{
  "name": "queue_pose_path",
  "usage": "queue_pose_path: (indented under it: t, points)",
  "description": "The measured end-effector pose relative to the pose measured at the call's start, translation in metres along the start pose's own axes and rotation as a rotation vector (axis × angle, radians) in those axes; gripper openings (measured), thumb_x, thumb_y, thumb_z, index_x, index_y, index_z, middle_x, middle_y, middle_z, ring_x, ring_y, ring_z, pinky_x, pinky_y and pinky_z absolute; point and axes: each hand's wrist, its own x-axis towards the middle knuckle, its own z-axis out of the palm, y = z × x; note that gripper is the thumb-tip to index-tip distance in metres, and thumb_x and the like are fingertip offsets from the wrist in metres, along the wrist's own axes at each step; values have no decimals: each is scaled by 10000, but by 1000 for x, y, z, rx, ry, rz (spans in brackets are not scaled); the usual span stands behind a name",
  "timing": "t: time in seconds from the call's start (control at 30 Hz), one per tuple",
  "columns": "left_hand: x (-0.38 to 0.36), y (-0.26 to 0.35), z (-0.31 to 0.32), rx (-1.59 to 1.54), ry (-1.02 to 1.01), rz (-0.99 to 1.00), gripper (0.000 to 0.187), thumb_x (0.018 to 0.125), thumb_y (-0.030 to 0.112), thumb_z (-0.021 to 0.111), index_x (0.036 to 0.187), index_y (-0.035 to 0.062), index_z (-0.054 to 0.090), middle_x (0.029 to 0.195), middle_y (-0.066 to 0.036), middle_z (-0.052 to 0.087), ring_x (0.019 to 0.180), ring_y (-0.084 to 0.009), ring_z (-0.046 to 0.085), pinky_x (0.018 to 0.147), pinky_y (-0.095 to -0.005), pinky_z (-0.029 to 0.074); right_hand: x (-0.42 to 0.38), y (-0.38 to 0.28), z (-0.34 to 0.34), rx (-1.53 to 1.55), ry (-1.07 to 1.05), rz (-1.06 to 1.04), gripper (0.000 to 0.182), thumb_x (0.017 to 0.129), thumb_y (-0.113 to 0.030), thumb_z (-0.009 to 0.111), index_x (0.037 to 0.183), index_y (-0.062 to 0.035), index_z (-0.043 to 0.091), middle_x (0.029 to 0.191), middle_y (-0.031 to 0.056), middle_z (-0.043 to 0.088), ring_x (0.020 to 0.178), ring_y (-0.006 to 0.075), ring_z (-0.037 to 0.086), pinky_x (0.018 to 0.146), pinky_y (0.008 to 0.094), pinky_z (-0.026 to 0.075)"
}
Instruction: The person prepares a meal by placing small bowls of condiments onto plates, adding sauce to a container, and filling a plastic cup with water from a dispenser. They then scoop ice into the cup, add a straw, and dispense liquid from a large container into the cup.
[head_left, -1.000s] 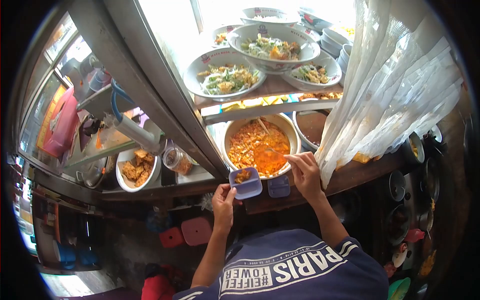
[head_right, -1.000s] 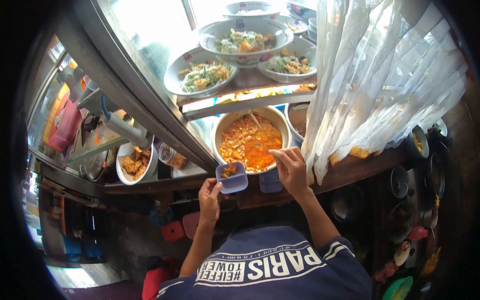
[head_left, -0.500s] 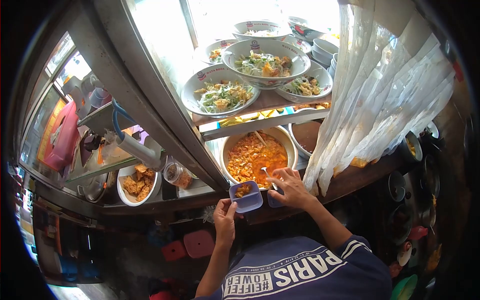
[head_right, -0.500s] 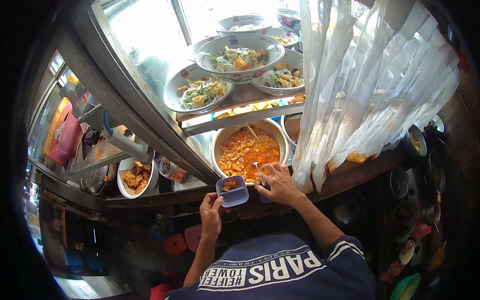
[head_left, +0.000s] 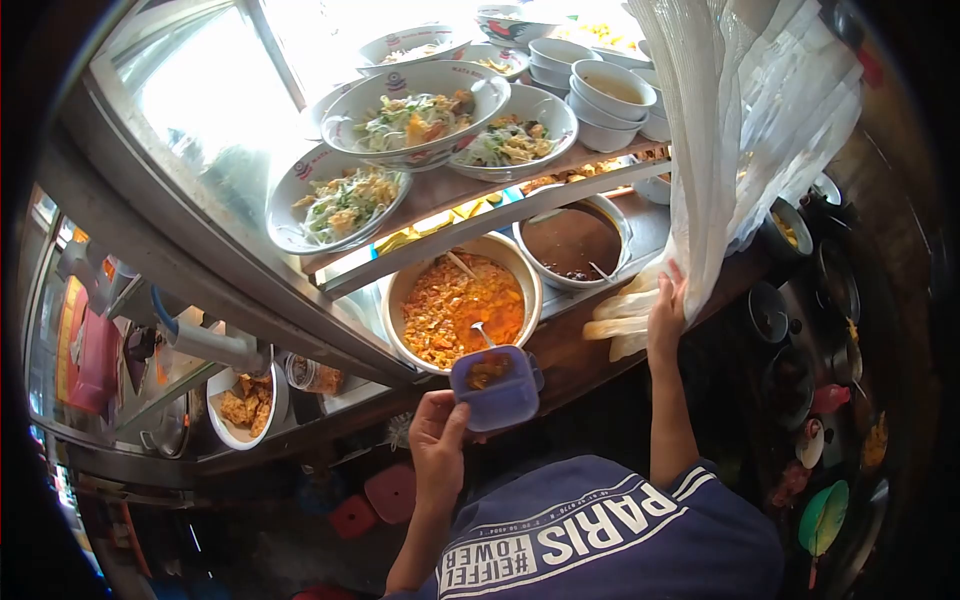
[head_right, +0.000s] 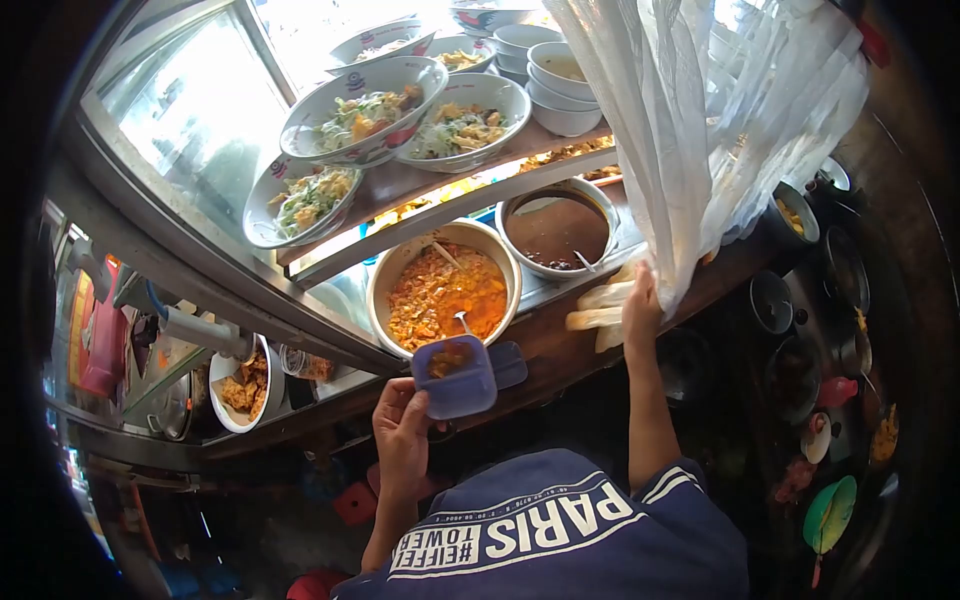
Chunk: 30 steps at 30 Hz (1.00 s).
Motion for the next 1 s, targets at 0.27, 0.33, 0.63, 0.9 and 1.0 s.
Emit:
queue_pose_path:
  t: [0.27, 0.33, 0.63, 0.9, 1.0]
  points:
    - [11, -70, 44, 123, -288, -244, 106, 928, 81, 583, 990, -3, 564, 860, -59, 624, 686, -99, 586, 590, -240, 496, 31, -4, -4, -764, -800, -303, 293, 844, -52, 664, 1133, -101, 665, 973, 55, 543, 824, 146, 524, 704, 253, 452]
    - [20, -93, 47, 125, -332, -269, 145, 928, 121, 600, 999, 2, 560, 873, -57, 618, 705, -93, 577, 596, -230, 490, 49, 23, -2, -696, -776, -384, 262, 842, -55, 672, 1102, -83, 676, 955, 54, 549, 809, 146, 532, 706, 248, 453]
    - [54, -141, 71, 76, -247, -311, 125, 933, 131, 594, 982, 30, 541, 838, -41, 603, 616, -77, 573, 577, -205, 491, 83, 57, 18, -399, -711, -309, 130, 940, -96, 574, 1002, 1, 632, 930, 46, 596, 829, 123, 569, 737, 251, 468]
    - [77, -167, 72, 116, -207, -226, 112, 934, 116, 587, 973, 23, 540, 840, -37, 598, 633, -78, 573, 569, -211, 500, 82, 67, 2, -110, -480, 28, 176, 1001, -209, 488, 966, -64, 580, 844, -9, 561, 747, 49, 493, 716, 198, 415]
    - [84, -169, 73, 115, -202, -213, 106, 933, 110, 585, 969, 20, 543, 858, -41, 600, 664, -79, 575, 573, -214, 504, 81, 69, -2, -35, -356, 42, 207, 985, -212, 517, 898, -52, 617, 760, -13, 566, 672, 56, 503, 640, 201, 418]
